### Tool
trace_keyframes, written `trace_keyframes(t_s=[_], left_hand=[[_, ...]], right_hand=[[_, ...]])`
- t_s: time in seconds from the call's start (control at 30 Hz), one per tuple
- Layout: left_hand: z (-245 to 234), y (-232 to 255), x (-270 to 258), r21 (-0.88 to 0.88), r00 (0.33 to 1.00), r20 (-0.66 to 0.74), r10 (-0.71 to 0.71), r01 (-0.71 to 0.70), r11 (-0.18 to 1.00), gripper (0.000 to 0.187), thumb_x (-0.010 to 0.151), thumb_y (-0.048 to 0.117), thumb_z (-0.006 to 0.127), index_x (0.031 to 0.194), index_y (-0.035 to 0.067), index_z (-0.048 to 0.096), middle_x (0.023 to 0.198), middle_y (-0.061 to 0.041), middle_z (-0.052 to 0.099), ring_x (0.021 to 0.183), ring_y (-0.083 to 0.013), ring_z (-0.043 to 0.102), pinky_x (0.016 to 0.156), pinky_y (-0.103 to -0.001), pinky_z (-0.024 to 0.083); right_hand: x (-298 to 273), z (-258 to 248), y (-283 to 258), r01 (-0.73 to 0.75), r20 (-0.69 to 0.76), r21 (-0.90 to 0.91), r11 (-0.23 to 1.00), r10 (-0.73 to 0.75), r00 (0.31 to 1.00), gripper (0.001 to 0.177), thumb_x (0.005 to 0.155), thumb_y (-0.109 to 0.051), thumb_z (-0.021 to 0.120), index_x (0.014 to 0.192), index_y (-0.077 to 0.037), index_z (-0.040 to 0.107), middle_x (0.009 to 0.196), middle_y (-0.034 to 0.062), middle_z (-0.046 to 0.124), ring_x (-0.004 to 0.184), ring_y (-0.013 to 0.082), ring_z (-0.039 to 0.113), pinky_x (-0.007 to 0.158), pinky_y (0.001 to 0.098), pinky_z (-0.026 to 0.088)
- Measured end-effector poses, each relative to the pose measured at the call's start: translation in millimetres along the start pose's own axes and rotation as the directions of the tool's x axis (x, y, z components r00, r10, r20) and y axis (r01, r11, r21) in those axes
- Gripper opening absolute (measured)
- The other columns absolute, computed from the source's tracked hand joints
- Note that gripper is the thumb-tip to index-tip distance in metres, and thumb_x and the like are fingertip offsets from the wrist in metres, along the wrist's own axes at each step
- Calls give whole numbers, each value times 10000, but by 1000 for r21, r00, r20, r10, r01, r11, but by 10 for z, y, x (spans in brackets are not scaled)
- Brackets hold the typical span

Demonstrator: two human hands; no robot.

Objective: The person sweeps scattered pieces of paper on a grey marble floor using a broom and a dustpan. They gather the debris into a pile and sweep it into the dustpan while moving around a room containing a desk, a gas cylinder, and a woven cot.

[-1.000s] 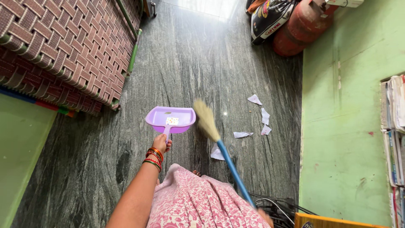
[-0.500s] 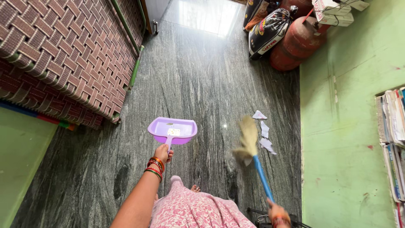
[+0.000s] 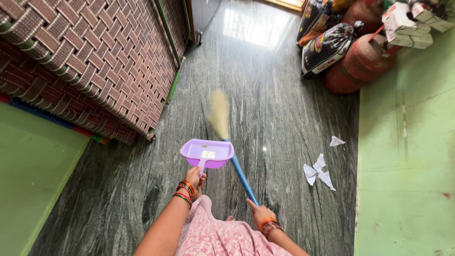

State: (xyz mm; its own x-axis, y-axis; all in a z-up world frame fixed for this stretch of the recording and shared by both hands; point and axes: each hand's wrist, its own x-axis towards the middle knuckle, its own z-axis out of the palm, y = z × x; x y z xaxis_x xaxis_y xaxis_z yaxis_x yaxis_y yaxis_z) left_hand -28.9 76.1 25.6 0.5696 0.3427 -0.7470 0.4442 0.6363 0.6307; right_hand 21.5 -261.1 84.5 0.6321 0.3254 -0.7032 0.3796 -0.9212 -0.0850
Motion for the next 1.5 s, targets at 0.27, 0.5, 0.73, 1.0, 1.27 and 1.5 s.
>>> trace_keyframes(t_s=[0.27, 0.5, 0.73, 1.0, 1.27, 1.5], left_hand=[[-674, 738, 389, 36, 996, -82, -22, 25, 999, 262, 1062, 331, 461, 1129, 165, 653, 747, 4, 659, 547, -83, 565, 505, -291, 461], [-1232, 1417, 781, 73, 986, -167, 1, 11, 997, 295, 1062, 310, 451, 1175, 142, 665, 770, -16, 673, 569, -93, 573, 515, -303, 490], [-1336, 1804, 1130, 104, 988, -148, 53, -38, 994, 299, 1069, 292, 450, 1178, 89, 641, 788, -22, 680, 576, -99, 579, 506, -305, 476], [-921, 2073, 1458, 5, 993, -115, 18, -18, 1000, 336, 1074, 324, 421, 1242, 129, 638, 792, -19, 665, 583, -100, 565, 520, -305, 474], [-488, 2410, 1850, 31, 995, -97, -12, 15, 999, 332, 1067, 310, 451, 1255, 114, 643, 787, -26, 666, 576, -104, 565, 515, -301, 470], [-57, 2754, 2256, 3, 991, -132, 4, -3, 1000, 331, 1062, 328, 440, 1235, 136, 647, 762, -11, 654, 560, -90, 555, 503, -302, 461]], right_hand=[[1042, -603, -1159, 165, 4, -442, 881, -182, 983, 435, 1092, -591, 423, 1269, -298, 692, 1133, 110, 651, 1019, 284, 714, 816, 418, 595], [1318, -1203, -1048, -58, 47, -154, 986, 66, 997, 471, 1018, -255, 512, 1424, -491, 555, 1224, 113, 716, 1086, 295, 701, 915, 437, 561], [1448, -1683, -668, -297, -74, 244, 923, 323, 944, 528, 902, -173, 639, 1372, -412, 661, 1252, 132, 728, 1114, 284, 706, 1000, 422, 554], [1593, -2028, -768, -240, -175, 332, 912, 309, 935, 662, 854, -369, 785, 1466, -357, 533, 1202, 144, 741, 1083, 313, 729, 971, 432, 568], [2080, -1954, -1415, 17, 14, -106, 994, -15, 1000, 407, 1069, -315, 474, 1429, -495, 539, 1071, 131, 721, 995, 316, 729, 849, 443, 577], [2956, -2530, -1732, 190, 62, -487, 853, -183, 981, 415, 1067, -284, 447, 1413, -489, 549, 1126, 106, 637, 1016, 290, 705, 812, 411, 598]])
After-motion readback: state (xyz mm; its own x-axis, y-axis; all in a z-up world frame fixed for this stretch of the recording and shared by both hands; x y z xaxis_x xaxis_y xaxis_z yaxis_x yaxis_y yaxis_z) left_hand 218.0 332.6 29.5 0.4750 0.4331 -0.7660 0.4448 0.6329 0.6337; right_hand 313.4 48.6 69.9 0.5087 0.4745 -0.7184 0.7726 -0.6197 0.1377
